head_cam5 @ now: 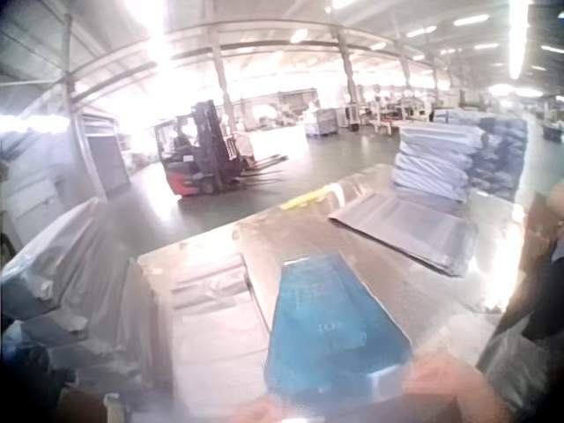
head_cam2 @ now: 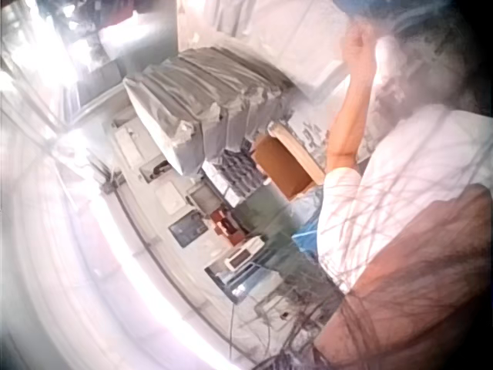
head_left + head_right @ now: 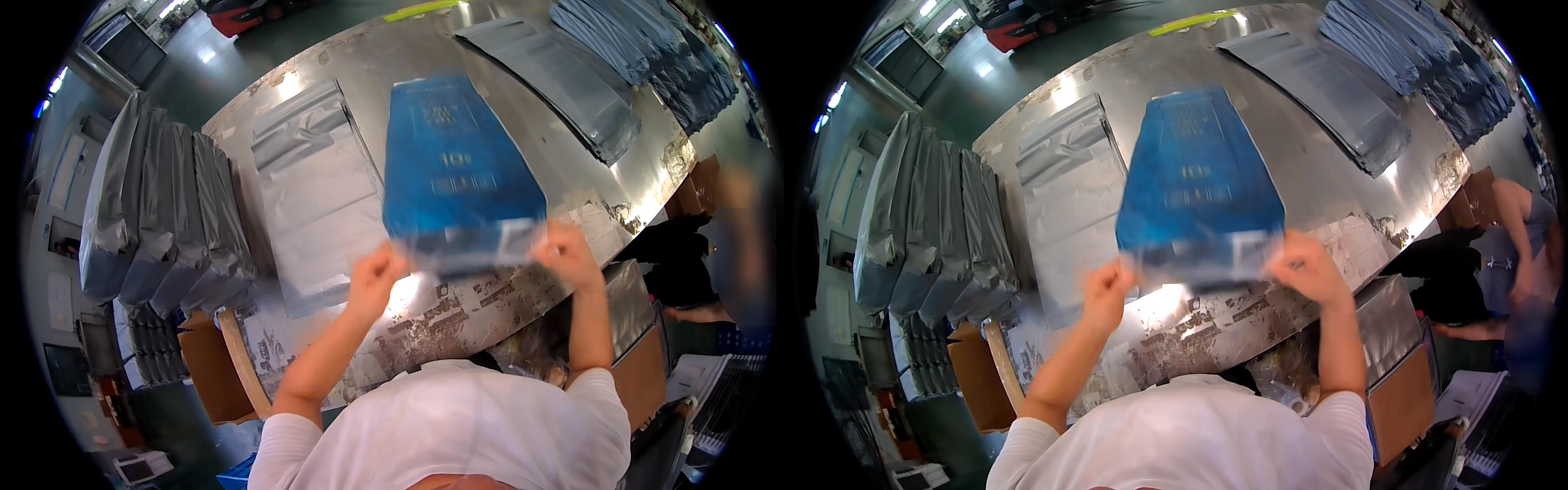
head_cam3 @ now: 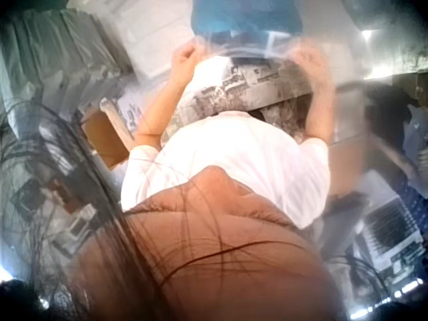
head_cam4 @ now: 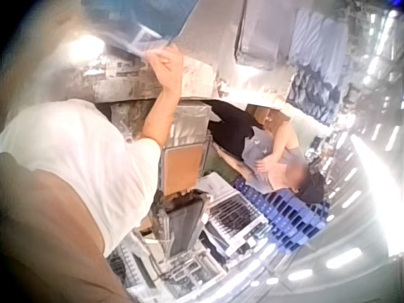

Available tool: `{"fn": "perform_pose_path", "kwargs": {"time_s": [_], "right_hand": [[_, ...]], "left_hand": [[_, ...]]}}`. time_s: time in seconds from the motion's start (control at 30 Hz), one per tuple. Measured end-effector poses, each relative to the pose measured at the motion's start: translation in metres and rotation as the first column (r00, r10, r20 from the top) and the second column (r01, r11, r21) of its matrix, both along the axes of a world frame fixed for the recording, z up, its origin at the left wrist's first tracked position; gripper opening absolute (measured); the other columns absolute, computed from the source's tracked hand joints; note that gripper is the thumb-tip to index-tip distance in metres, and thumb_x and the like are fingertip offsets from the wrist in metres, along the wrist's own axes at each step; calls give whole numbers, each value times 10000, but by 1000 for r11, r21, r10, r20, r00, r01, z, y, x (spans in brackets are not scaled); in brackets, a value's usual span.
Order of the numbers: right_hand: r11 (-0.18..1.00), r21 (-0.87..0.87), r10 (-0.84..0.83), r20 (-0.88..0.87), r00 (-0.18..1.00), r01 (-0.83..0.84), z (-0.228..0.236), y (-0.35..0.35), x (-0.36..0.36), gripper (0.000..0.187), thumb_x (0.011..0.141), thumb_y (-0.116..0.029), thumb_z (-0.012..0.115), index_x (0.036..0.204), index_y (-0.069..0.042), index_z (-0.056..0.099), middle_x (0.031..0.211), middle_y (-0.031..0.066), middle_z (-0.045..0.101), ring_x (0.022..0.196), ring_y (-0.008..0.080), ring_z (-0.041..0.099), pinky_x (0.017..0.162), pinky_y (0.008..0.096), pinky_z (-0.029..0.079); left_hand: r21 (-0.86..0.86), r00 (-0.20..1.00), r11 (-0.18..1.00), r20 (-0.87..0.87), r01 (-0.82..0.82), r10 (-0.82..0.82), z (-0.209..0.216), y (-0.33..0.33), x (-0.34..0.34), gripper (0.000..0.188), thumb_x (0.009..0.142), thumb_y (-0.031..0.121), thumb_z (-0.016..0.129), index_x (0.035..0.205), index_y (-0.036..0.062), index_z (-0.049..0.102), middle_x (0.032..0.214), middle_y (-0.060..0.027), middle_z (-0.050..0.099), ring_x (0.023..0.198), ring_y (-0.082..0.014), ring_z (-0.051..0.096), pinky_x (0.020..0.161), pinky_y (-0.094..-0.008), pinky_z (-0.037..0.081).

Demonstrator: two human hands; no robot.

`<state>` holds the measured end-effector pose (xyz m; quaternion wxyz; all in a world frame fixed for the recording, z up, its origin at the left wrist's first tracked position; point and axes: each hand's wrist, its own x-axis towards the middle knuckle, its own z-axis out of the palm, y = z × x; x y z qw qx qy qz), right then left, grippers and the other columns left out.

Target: The person repeatedly places blue product packages into grey shipping mailers on a metal table, seals the mailers, and stacks them. Another person works nearby at a separate station.

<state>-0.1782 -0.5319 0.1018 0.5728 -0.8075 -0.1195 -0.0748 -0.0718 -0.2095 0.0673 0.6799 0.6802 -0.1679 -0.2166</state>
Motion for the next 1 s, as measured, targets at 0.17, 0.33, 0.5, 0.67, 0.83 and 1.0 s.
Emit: {"fn": "perform_pose_path", "kwargs": {"time_s": [0.17, 0.33, 0.5, 0.67, 0.83, 1.0], "right_hand": [[910, 415, 262, -597, 758, 12, -41, -60, -43, 289, 826, -211, 593, 1025, -4, 626, 920, 72, 651, 785, 112, 586, 702, 260, 458], [787, 1, -544, -470, 695, 617, -242, -56, -24, 428, 940, -328, 361, 1126, 6, 554, 1145, 113, 559, 972, 166, 548, 856, 296, 422], [363, 729, -10, -620, 785, 581, -245, 13, -10, 536, 936, -434, 308, 1253, -22, 441, 1223, 124, 502, 1073, 228, 507, 927, 324, 398], [301, 787, 109, -589, 801, 538, -183, 30, -24, 522, 904, -407, 406, 1243, -12, 438, 1176, 156, 529, 1026, 260, 542, 871, 362, 451], [342, 817, 92, -521, 848, 465, -125, 93, -35, 486, 846, -324, 496, 1199, 7, 459, 1096, 173, 566, 947, 275, 577, 818, 372, 484], [389, 811, 112, -513, 851, 437, -120, 190, -34, 491, 832, -297, 512, 1207, 12, 441, 1078, 164, 566, 940, 266, 577, 806, 362, 489]], "left_hand": [[103, 955, 949, -63, 297, -291, -66, 47, -25, 268, 908, 221, 459, 855, 16, 623, 699, -34, 584, 631, -106, 508, 600, -256, 418], [342, 965, 939, -258, 39, 54, -169, 11, -5, 416, 954, 323, 302, 1120, 3, 510, 791, -47, 529, 617, -114, 485, 552, -250, 417], [-237, 791, 962, -611, -134, -40, -270, -35, -29, 546, 928, 448, 333, 1284, 35, 372, 1211, -136, 484, 1086, -204, 475, 927, -310, 380], [-221, 801, 974, -574, 45, -167, -110, -35, -29, 738, 835, 292, 542, 1414, 130, 115, 1352, -129, 343, 1174, -252, 410, 967, -345, 356], [-238, 980, 958, -83, 158, -182, -48, 16, -15, 823, 744, 94, 595, 1420, 113, 126, 1391, -144, 288, 1222, -243, 358, 996, -335, 315], [-188, 990, 978, 125, 93, -70, -15, 128, -35, 822, 751, 100, 571, 1420, 80, 95, 1411, -146, 258, 1252, -246, 323, 1025, -326, 258]]}}
